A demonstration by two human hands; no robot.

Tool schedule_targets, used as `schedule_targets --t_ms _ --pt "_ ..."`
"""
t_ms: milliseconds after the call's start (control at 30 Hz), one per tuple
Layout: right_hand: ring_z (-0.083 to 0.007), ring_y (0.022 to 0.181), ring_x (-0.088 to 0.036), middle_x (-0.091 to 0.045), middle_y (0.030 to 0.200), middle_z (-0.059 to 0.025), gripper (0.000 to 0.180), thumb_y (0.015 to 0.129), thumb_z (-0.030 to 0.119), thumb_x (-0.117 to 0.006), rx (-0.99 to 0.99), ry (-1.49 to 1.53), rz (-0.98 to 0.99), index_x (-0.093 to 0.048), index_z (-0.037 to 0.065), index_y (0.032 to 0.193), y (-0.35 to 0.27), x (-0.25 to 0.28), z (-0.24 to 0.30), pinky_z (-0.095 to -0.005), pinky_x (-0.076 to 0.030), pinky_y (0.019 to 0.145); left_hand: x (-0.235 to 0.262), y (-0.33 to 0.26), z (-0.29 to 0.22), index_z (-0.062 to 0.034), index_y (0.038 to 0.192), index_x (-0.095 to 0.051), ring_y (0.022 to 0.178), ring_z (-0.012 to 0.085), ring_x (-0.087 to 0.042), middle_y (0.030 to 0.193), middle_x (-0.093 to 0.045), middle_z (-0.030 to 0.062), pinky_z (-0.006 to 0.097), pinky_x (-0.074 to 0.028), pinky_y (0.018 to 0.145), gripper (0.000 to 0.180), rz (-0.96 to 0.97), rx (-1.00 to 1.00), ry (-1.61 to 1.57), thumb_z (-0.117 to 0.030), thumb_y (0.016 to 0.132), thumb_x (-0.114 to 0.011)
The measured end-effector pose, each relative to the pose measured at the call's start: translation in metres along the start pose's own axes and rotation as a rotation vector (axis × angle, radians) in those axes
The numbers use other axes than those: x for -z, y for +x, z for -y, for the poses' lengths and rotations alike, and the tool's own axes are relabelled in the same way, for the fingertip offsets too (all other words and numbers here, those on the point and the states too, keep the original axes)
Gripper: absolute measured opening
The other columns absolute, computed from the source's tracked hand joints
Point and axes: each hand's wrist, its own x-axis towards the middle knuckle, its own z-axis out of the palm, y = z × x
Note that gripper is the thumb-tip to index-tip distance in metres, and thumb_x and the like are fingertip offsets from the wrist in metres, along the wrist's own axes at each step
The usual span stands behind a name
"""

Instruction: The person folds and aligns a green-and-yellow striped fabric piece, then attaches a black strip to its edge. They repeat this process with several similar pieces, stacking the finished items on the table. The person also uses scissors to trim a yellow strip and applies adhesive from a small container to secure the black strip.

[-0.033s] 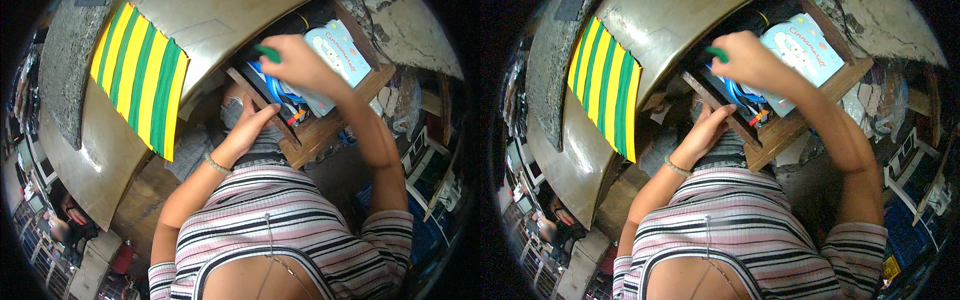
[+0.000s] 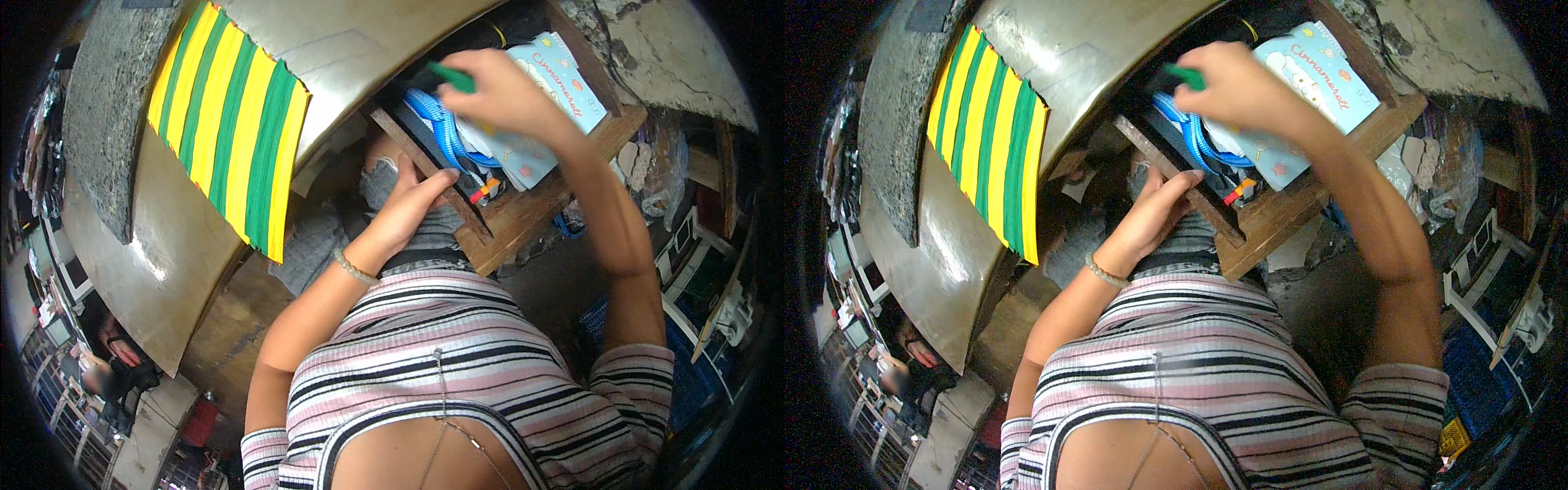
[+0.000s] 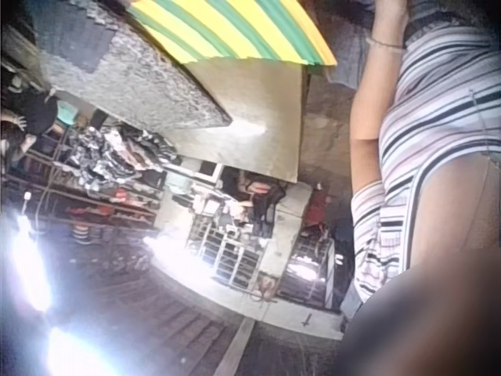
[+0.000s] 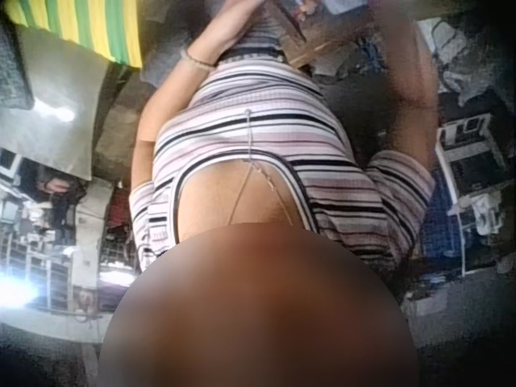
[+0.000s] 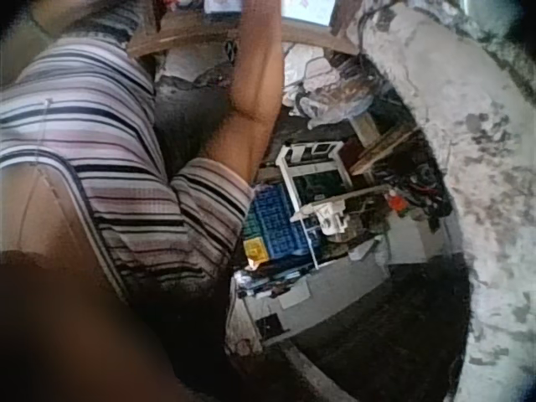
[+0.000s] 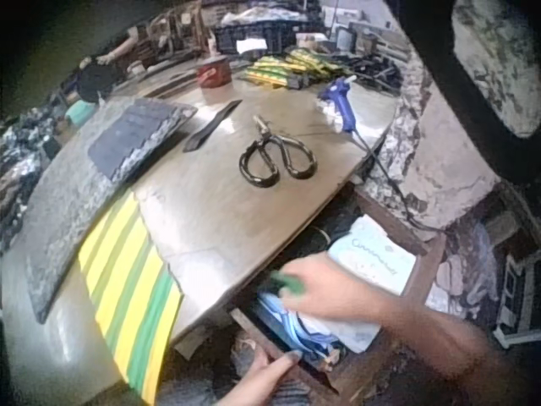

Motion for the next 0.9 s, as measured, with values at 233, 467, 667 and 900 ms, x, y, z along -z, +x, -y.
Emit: schedule_targets --t_ms 233,467,667,900 --pt "-0.0098 0.081 -0.068 -0.072 0.094 -0.0061 0.026 0.096 0.004 -0.058 -0.278 0.703 0.302 -0.061 -0.006 0.12 -0.034 0.032 -0.029 -0.0242 -0.057 0.076 0.0 0.002 0.003 -0.0107 0.143 -0.032 0.116 0.0144 -0.053 0.125 -0.054 0.0028 0.032 -0.045 0.097 0.061 -0.026 0.019 -0.008 -0.023 0.093 -0.065" --pt "-0.0093 0.083 -0.068 -0.071 0.1 -0.0066 0.032 0.096 0.009 -0.064 -0.25 0.906 0.349 -0.06 -0.005 0.124 -0.038 0.03 -0.031 -0.0235 -0.057 0.076 0.003 -0.018 -0.034 -0.0029 0.128 -0.054 0.072 0.0225 -0.071 0.097 -0.069 0.0129 0.035 -0.057 0.063 0.061 -0.09 0.134 0.561 -0.047 0.089 -0.071" --pt "-0.0074 0.085 -0.067 -0.071 0.1 -0.0052 0.033 0.093 0.009 -0.07 -0.242 0.857 0.325 -0.061 -0.003 0.122 -0.034 0.016 -0.018 -0.0224 -0.056 0.077 -0.014 -0.045 -0.088 -0.0134 0.116 -0.064 0.059 0.0257 -0.065 0.087 -0.06 0.0077 0.038 -0.053 0.054 0.024 -0.358 -0.97 1.477 -0.013 0.092 -0.062" --pt "-0.0093 0.087 -0.065 -0.069 0.1 -0.0061 0.033 0.097 0.011 -0.063 -0.293 0.807 0.294 -0.058 -0.004 0.126 -0.048 0.003 0.001 -0.0261 -0.054 0.079 -0.005 -0.015 -0.087 -0.0079 0.106 -0.068 0.077 0.0266 -0.068 0.108 -0.064 0.0092 0.036 -0.057 0.062 0.02 -0.32 -1.178 1.487 -0.008 0.085 -0.07"
